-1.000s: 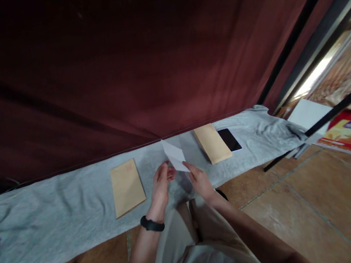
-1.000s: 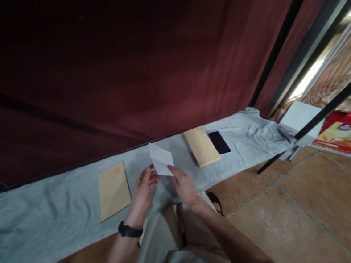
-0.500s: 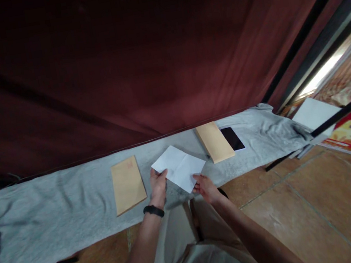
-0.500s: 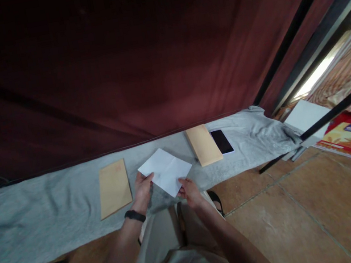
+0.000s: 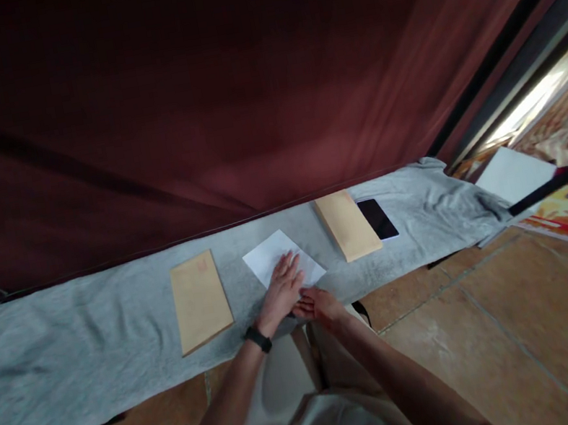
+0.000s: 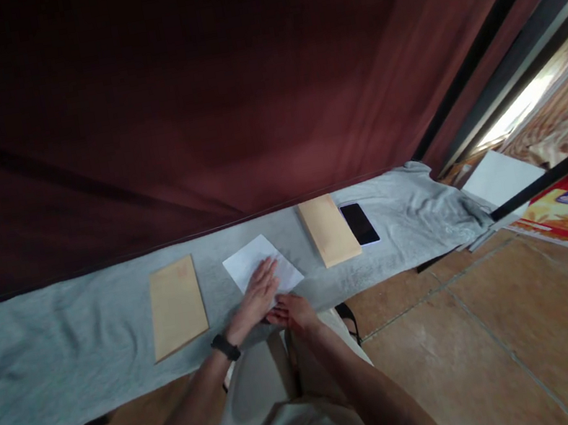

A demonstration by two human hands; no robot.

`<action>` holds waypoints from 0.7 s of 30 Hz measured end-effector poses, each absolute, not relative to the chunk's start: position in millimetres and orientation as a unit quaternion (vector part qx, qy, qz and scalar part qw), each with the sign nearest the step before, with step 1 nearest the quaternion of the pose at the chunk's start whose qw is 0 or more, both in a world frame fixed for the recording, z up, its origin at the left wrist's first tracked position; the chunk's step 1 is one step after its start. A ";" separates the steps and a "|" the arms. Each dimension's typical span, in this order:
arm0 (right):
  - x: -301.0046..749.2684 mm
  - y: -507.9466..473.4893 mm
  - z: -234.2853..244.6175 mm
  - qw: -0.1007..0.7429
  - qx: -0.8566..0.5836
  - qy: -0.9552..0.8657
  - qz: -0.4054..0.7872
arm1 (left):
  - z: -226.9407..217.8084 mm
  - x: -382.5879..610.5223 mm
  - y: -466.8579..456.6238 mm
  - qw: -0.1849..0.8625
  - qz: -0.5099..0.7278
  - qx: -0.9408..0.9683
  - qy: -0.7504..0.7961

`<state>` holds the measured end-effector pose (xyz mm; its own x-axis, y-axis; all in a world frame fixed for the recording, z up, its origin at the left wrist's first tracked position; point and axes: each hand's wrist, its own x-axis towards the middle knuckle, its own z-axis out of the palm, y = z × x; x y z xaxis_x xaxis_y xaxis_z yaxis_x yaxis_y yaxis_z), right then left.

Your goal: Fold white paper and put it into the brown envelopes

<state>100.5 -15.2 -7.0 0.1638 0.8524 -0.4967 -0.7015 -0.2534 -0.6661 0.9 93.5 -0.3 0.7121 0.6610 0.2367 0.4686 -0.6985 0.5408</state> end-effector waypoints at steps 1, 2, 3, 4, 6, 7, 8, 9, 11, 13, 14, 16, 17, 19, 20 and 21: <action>97.7 -15.1 -6.0 0.604 -0.460 -0.075 0.647 | -2.0 4.4 90.1 0.228 0.161 0.920 0.274; 95.4 -15.2 -4.7 0.604 -0.457 -0.067 0.649 | -3.8 6.6 88.3 0.222 0.123 0.935 0.250; 93.5 -15.4 -3.5 0.606 -0.455 -0.060 0.650 | -5.2 7.3 88.2 0.211 0.099 0.943 0.240; 92.1 -15.5 -2.4 0.609 -0.454 -0.058 0.648 | -6.4 6.6 89.7 0.198 0.085 0.947 0.238; 90.5 -15.5 -1.4 0.613 -0.456 -0.049 0.644 | -7.5 1.5 96.5 0.173 0.077 0.951 0.245; 90.2 -15.3 -1.3 0.613 -0.458 -0.042 0.642 | -7.6 -2.5 101.2 0.162 0.077 0.952 0.249; 90.0 -14.9 -1.6 0.613 -0.460 -0.036 0.641 | -7.5 -7.0 106.4 0.152 0.078 0.952 0.252; 90.0 -14.4 -1.9 0.612 -0.462 -0.031 0.641 | -7.3 -12.1 111.6 0.142 0.078 0.953 0.256; 89.9 -13.4 -2.2 0.608 -0.467 -0.022 0.642 | -7.1 -23.4 122.1 0.124 0.077 0.953 0.264; 89.8 -12.7 -1.5 0.603 -0.470 -0.015 0.644 | -7.2 -35.9 131.9 0.109 0.073 0.953 0.272; 89.8 -12.5 -0.6 0.602 -0.471 -0.012 0.645 | -7.2 -41.9 136.3 0.102 0.072 0.953 0.277; 90.0 -12.6 1.6 0.599 -0.472 -0.005 0.647 | -6.5 -50.8 143.1 0.087 0.074 0.948 0.297; 90.2 -12.8 2.9 0.599 -0.470 -0.001 0.649 | -5.7 -52.3 145.1 0.080 0.078 0.944 0.312; 91.1 -12.9 5.1 0.599 -0.464 0.007 0.653 | -3.4 -47.0 144.8 0.075 0.083 0.940 0.322; 91.7 -12.8 5.9 0.599 -0.462 0.011 0.654 | -2.2 -39.9 142.6 0.080 0.080 0.944 0.309; 92.2 -12.5 6.3 0.599 -0.461 0.014 0.655 | -1.3 -30.4 139.5 0.089 0.073 0.952 0.284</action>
<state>92.2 -12.5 6.3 0.1418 0.7714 -0.6204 -0.7966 -0.2831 -0.5341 -30.4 139.5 -1.3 0.8283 0.5532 0.0887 0.5271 -0.8232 0.2111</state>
